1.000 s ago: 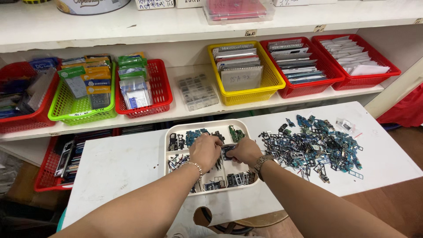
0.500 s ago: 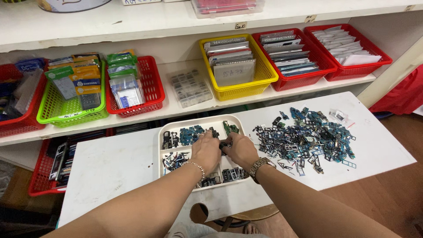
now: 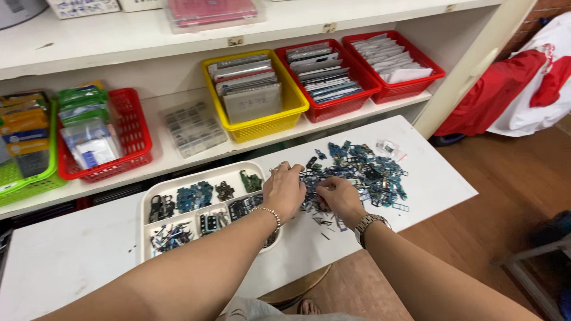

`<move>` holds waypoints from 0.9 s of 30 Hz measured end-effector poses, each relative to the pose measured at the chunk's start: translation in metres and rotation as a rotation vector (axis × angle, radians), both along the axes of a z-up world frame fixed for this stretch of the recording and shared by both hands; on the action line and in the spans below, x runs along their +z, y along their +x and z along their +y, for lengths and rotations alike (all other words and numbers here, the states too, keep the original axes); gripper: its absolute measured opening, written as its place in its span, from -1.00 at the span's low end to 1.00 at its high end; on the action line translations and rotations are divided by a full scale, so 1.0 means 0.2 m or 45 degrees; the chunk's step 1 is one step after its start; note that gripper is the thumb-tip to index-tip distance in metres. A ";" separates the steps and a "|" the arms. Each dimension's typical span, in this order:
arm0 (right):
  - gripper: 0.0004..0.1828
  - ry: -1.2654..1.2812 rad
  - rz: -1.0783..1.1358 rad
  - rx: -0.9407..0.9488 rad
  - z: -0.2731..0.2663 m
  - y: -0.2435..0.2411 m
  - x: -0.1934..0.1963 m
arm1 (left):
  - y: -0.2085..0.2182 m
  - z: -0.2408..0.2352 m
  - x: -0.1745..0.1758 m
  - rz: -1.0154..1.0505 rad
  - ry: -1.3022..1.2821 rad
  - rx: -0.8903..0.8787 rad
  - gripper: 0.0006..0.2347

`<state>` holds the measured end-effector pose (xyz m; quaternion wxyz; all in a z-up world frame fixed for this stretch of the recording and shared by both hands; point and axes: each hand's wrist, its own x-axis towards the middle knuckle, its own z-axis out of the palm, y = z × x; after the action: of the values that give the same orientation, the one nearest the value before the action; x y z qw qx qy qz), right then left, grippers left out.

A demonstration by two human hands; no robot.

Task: The person sorts small electronic components from a pile on a white table into a compartmentalized tray. They pick up individual pieces, separate them by type, and place them into specific sections of the tray.

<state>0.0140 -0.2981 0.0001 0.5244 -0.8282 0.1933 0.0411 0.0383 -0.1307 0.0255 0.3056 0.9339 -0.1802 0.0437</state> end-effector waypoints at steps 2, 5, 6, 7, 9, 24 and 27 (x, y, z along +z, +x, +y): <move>-0.76 0.073 0.026 -0.056 -0.14 -0.02 -0.03 | 0.01 -0.12 -0.01 0.020 0.002 -0.035 -0.73; -0.75 0.021 0.076 -0.109 -0.34 -0.04 -0.06 | 0.04 -0.30 -0.03 0.080 0.015 -0.110 -0.78; -0.75 -0.022 0.093 -0.120 -0.41 -0.05 -0.08 | 0.05 -0.36 -0.04 0.102 0.022 -0.138 -0.80; -0.75 -0.019 0.088 -0.163 -0.47 -0.05 -0.09 | 0.07 -0.41 -0.05 0.115 0.030 -0.151 -0.82; -0.73 -0.013 0.077 -0.247 -0.60 -0.03 -0.10 | 0.10 -0.53 -0.06 0.140 0.046 -0.176 -0.85; -0.49 -0.398 0.238 -0.288 -1.11 0.19 -0.22 | 0.43 -1.21 -0.37 0.324 0.103 -0.228 -0.65; -0.52 -0.285 0.199 -0.324 -1.11 0.22 -0.25 | 0.53 -1.28 -0.47 0.385 0.103 -0.180 -0.70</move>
<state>0.0579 -0.5204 -0.0491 0.4134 -0.8446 0.3400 0.0167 0.1436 -0.3873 -0.0689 0.2938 0.9264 -0.1989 -0.1260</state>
